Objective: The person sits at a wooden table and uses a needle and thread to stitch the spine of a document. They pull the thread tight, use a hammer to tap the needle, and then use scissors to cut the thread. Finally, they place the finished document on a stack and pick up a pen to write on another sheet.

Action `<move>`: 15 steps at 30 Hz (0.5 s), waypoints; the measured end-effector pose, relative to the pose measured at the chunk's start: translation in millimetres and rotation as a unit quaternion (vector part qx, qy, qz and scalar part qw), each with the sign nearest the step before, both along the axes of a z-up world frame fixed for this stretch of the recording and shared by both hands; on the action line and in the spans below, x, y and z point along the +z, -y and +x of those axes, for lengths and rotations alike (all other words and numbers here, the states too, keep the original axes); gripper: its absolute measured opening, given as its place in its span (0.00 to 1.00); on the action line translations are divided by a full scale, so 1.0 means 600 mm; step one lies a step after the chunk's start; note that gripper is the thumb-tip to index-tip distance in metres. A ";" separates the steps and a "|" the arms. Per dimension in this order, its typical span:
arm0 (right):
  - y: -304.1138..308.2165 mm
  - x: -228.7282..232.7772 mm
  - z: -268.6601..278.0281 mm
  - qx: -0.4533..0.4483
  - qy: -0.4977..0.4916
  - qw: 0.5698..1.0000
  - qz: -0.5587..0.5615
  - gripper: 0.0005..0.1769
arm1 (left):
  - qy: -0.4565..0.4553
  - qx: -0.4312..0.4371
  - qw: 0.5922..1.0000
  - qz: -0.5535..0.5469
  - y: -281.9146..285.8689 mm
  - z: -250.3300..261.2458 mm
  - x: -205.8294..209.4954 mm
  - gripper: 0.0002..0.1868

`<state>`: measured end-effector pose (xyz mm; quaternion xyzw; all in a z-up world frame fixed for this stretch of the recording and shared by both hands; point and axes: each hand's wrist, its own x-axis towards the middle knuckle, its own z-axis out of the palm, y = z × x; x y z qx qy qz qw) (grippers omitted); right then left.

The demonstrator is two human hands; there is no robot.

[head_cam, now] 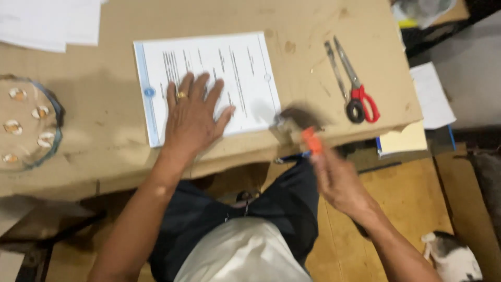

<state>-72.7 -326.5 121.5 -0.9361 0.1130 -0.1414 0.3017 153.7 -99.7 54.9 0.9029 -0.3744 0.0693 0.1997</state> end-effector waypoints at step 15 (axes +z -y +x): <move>-0.030 -0.008 0.000 -0.117 -0.172 0.977 0.041 0.26 | -0.048 0.009 0.999 0.024 -0.003 -0.008 -0.004 0.32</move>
